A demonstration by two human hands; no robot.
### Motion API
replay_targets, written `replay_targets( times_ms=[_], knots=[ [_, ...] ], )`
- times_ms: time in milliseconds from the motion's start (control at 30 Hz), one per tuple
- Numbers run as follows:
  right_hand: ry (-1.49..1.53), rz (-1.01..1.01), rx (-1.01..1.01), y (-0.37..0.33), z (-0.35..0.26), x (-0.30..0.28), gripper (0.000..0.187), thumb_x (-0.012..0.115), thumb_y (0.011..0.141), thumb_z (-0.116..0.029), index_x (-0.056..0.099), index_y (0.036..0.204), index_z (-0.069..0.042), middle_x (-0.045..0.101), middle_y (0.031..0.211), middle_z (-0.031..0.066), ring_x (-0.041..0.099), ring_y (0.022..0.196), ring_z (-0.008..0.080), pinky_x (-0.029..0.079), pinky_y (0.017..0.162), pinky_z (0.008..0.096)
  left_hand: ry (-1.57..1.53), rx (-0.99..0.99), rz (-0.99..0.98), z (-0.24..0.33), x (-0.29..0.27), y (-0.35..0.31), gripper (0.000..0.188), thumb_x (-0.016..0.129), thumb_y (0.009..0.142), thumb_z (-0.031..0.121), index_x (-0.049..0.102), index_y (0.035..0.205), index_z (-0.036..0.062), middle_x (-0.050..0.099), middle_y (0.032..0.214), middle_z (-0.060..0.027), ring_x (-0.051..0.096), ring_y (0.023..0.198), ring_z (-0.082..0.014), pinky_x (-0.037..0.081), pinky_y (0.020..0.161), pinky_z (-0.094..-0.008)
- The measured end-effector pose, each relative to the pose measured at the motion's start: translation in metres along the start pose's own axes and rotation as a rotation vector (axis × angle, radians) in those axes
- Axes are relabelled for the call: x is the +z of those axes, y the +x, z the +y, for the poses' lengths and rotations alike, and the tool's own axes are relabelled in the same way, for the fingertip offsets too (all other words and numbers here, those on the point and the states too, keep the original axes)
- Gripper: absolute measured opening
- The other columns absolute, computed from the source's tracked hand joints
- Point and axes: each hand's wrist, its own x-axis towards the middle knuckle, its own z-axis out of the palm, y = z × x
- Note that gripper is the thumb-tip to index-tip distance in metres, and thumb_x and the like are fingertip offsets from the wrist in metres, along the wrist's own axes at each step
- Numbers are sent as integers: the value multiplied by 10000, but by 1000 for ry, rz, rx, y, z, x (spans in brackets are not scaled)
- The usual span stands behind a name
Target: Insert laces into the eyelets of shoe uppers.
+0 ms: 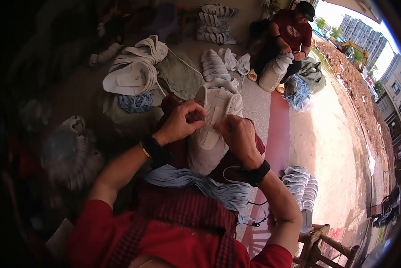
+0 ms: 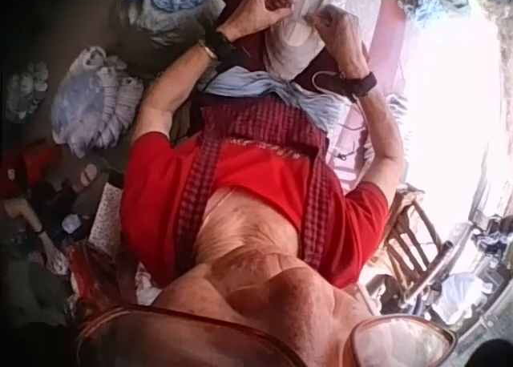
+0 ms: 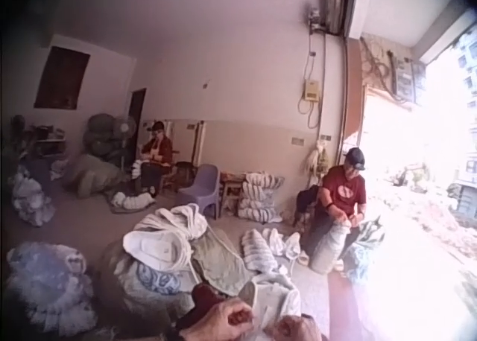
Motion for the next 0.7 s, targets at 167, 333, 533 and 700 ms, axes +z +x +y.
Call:
replay_targets(
  times_ms=[167,333,533,700],
  knots=[
    [5,1,-194,-2,-4,14,139,602,850,-119,562,825,11,602,744,203,607,726,411,460,634,472,34,13,-20,3,1,3,191,721,748,18,620,910,30,568,899,-35,601,771,-118,504,720,-261],
    [78,-13,-114,-3,-11,0,96,597,832,-91,584,851,2,609,787,188,619,733,392,476,644,446,72,42,-42,7,1,0,229,730,758,22,614,955,40,561,929,-12,602,795,-94,503,691,-241],
    [76,42,-160,-8,-10,1,81,602,805,-62,604,868,-11,624,783,160,645,714,348,495,612,410,312,148,-34,23,6,-2,158,732,722,11,647,853,35,516,889,-82,579,828,-223,485,713,-313],
    [217,23,-116,-13,-7,4,135,607,793,-63,604,920,-19,645,764,166,649,711,356,498,629,405,444,154,-43,35,-3,-9,134,669,742,0,560,820,9,505,891,-119,564,855,-310,455,759,-380]
  ],
)
